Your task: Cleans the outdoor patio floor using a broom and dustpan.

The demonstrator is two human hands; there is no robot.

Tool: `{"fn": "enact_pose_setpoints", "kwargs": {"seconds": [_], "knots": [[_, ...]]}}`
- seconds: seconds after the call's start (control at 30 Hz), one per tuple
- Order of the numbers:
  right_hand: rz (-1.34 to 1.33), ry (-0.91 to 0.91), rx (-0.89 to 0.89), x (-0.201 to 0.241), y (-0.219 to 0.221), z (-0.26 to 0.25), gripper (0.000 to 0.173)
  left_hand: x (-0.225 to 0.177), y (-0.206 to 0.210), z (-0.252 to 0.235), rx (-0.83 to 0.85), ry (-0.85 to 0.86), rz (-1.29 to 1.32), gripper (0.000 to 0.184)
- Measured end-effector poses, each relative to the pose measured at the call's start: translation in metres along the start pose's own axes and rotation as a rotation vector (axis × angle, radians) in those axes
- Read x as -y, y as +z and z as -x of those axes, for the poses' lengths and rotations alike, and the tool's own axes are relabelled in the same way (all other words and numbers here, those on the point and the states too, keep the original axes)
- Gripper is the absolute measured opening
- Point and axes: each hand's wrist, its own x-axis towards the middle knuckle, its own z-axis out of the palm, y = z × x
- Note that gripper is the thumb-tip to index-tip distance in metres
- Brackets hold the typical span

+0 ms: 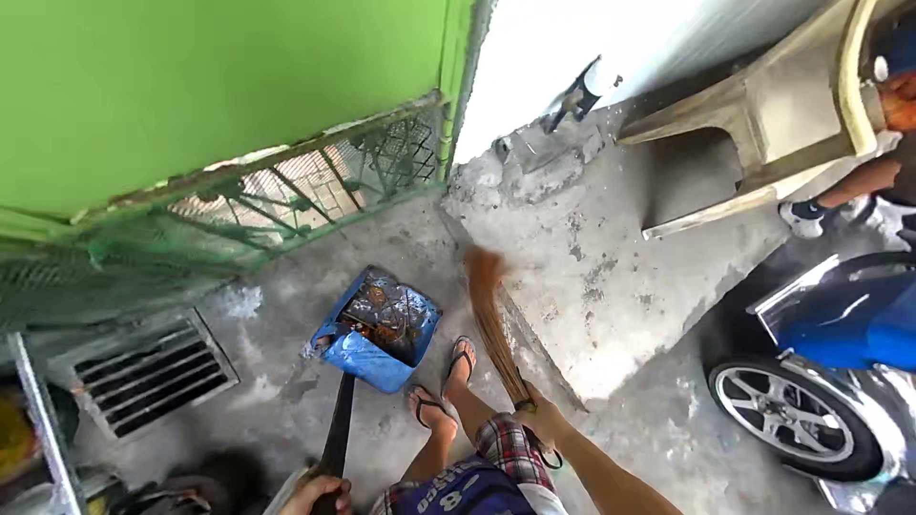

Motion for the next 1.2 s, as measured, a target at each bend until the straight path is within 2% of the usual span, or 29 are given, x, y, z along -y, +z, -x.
{"fn": "enact_pose_setpoints", "kwargs": {"seconds": [0.13,0.23,0.33,0.4,0.47,0.53,0.6,0.67,0.73,0.8,0.9,0.97,1.03,1.13,1.2], "knots": [[-0.062,-0.115,-0.129,-0.033,-0.049,0.057,0.089,-0.044,0.054,-0.016,-0.008,-0.004,0.003,0.013],[-0.178,-0.104,-0.372,-0.053,-0.094,0.06,0.083,-0.068,0.091,-0.024,-0.006,-0.033,0.016,0.01],[-0.512,-0.078,-0.536,-0.023,-0.153,0.014,0.076,-0.081,0.124,-0.035,-0.009,-0.032,0.019,0.011],[-0.796,-0.069,-0.564,0.017,-0.193,-0.03,0.067,-0.087,0.147,-0.042,-0.023,-0.025,0.014,0.01],[-0.961,-0.08,-0.53,0.056,-0.216,-0.078,0.059,-0.093,0.168,-0.047,-0.035,-0.02,0.0,0.012],[-0.881,-0.131,-0.42,0.092,-0.212,-0.113,0.06,-0.1,0.184,-0.051,-0.043,-0.017,-0.02,0.013],[-0.514,-0.209,-0.309,0.119,-0.188,-0.124,0.069,-0.104,0.197,-0.053,-0.057,-0.018,-0.038,0.014],[-0.142,-0.257,-0.187,0.132,-0.161,-0.104,0.084,-0.109,0.204,-0.054,-0.063,-0.034,-0.061,0.015],[0.12,-0.243,-0.111,0.113,-0.155,-0.069,0.087,-0.114,0.212,-0.057,-0.055,-0.044,-0.075,0.016],[0.236,-0.246,-0.115,0.068,-0.168,-0.032,0.085,-0.119,0.221,-0.059,-0.06,-0.053,-0.081,0.017],[0.124,-0.223,-0.134,0.004,-0.183,0.008,0.085,-0.131,0.234,-0.064,-0.065,-0.053,-0.085,0.018],[-0.06,-0.184,-0.233,-0.015,-0.19,0.011,0.085,-0.14,0.244,-0.069,-0.053,-0.049,-0.091,0.019],[-0.28,-0.144,-0.363,-0.013,-0.206,-0.011,0.083,-0.148,0.248,-0.073,-0.019,-0.05,-0.084,0.022],[-0.551,0.008,-0.496,0.013,-0.237,-0.067,0.082,-0.159,0.249,-0.081,0.054,-0.074,-0.073,0.026],[-0.678,0.106,-0.52,0.022,-0.236,-0.105,0.084,-0.161,0.254,-0.085,0.087,-0.093,-0.085,0.027]]}}
